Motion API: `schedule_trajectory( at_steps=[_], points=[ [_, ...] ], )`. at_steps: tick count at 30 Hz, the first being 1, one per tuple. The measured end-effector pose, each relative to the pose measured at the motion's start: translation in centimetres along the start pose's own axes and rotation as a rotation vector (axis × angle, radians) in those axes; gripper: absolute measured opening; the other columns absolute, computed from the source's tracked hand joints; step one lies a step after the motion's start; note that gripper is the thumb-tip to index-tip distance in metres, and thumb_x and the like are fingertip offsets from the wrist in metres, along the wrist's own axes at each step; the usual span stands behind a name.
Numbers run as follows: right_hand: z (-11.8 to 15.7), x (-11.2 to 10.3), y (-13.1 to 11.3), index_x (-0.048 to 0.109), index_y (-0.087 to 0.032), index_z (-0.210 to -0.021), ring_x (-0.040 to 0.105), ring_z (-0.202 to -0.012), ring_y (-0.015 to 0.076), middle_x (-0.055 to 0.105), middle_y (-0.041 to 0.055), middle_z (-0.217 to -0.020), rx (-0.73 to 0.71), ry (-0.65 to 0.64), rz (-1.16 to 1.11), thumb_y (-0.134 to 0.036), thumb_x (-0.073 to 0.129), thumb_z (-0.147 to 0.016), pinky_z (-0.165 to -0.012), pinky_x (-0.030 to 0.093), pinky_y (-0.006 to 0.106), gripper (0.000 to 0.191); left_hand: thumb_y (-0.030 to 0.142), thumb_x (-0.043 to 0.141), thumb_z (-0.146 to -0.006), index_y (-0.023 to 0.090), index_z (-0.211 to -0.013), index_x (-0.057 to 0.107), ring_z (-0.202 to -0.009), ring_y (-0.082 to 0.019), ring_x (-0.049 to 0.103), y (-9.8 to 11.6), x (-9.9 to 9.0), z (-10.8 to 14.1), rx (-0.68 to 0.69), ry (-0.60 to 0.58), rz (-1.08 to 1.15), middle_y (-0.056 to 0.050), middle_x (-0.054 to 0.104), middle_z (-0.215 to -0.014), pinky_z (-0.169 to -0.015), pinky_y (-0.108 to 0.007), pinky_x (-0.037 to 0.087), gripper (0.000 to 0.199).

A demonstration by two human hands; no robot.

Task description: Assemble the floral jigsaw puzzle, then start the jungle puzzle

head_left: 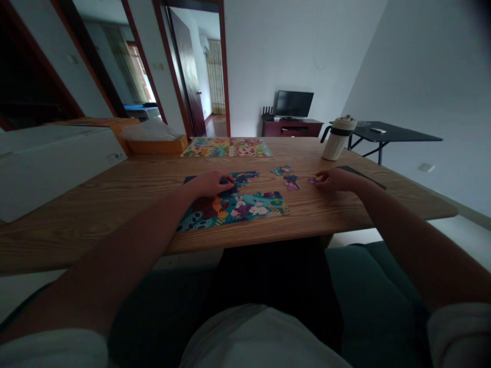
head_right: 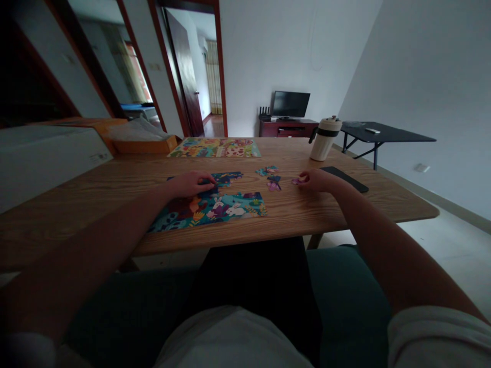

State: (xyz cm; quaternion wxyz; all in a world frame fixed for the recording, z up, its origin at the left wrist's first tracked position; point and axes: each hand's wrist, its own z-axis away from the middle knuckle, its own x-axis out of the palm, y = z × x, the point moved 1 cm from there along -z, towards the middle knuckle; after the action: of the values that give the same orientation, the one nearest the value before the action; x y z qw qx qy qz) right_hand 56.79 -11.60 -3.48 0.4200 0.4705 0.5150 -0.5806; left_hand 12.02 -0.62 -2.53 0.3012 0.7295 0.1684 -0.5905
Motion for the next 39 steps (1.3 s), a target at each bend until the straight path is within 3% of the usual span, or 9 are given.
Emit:
schedule_trajectory(
  at_steps=[7, 14, 21, 25, 30, 35, 39],
  points=[
    [-0.4, 0.1, -0.6, 0.077, -0.019, -0.117, 0.073, -0.098, 0.0297, 0.078, 0.0155, -0.113, 0.025, 0.041, -0.047, -0.039, 0.076, -0.085, -0.089, 0.055, 0.039, 0.039, 0.05, 0.056, -0.095, 0.023, -0.115, 0.075, -0.108, -0.025, 0.069, -0.6, 0.0, 0.0, -0.03, 0.009, -0.034, -0.008, 0.076, -0.121, -0.097, -0.034, 0.049, 0.039],
    [-0.5, -0.2, -1.3, 0.081, -0.021, -0.101, 0.073, -0.096, 0.0271, 0.08, 0.0106, -0.106, -0.027, -0.076, -0.093, -0.04, 0.072, -0.089, -0.091, 0.054, 0.037, 0.025, 0.05, 0.055, -0.096, 0.021, -0.116, 0.075, -0.105, -0.025, 0.069, -0.8, 0.2, -0.1, -0.023, -0.004, -0.034, -0.008, 0.076, -0.118, -0.095, -0.034, 0.05, 0.041],
    [-1.0, -0.3, -1.2, 0.081, -0.017, -0.112, 0.074, -0.099, 0.0328, 0.079, 0.016, -0.109, 0.029, -0.077, -0.007, -0.046, 0.073, -0.087, -0.093, 0.056, 0.044, 0.039, 0.049, 0.055, -0.096, 0.022, -0.116, 0.076, -0.106, -0.024, 0.069, -1.0, 0.3, -0.1, -0.006, -0.014, -0.034, -0.008, 0.076, -0.119, -0.096, -0.034, 0.05, 0.039],
    [-1.6, -0.5, -2.6, 0.075, -0.01, -0.128, 0.072, -0.108, 0.0343, 0.076, 0.0209, -0.117, 0.064, -0.021, 0.06, -0.045, 0.068, -0.092, -0.097, 0.053, 0.042, 0.051, 0.047, 0.055, -0.096, 0.022, -0.116, 0.076, -0.108, -0.024, 0.069, -0.9, 0.3, -0.1, -0.004, -0.019, -0.016, -0.008, 0.076, -0.12, -0.098, -0.034, 0.05, 0.038],
    [-3.4, -0.4, -5.9, 0.068, -0.015, -0.141, 0.075, -0.088, 0.0271, 0.08, 0.0152, -0.107, 0.049, -0.065, -0.04, -0.046, 0.065, -0.098, -0.086, 0.055, 0.036, 0.054, 0.048, 0.054, -0.096, 0.021, -0.117, 0.075, -0.109, -0.025, 0.069, -0.8, 0.2, -0.1, -0.013, -0.035, -0.032, -0.008, 0.076, -0.121, -0.099, -0.034, 0.05, 0.041],
    [-6.8, 0.1, -8.5, 0.066, -0.015, -0.143, 0.071, -0.112, 0.0295, 0.072, 0.0172, -0.131, -0.029, 0.038, 0.021, -0.041, 0.065, -0.098, -0.099, 0.051, 0.034, 0.052, 0.05, 0.054, -0.096, 0.021, -0.117, 0.076, -0.111, -0.026, 0.069, -1.1, 0.2, -0.1, -0.022, -0.029, -0.032, -0.008, 0.076, -0.121, -0.1, -0.035, 0.05, 0.042],
    [-9.5, 0.6, -8.7, 0.072, -0.016, -0.136, 0.074, -0.104, 0.0289, 0.077, 0.0159, -0.121, -0.089, -0.038, 0.06, -0.043, 0.065, -0.098, -0.095, 0.053, 0.036, 0.047, 0.055, 0.053, -0.096, 0.023, -0.117, 0.076, -0.109, -0.026, 0.069, -1.2, 0.1, 0.0, -0.039, -0.015, -0.04, -0.007, 0.076, -0.12, -0.099, -0.035, 0.05, 0.044]
  ],
)
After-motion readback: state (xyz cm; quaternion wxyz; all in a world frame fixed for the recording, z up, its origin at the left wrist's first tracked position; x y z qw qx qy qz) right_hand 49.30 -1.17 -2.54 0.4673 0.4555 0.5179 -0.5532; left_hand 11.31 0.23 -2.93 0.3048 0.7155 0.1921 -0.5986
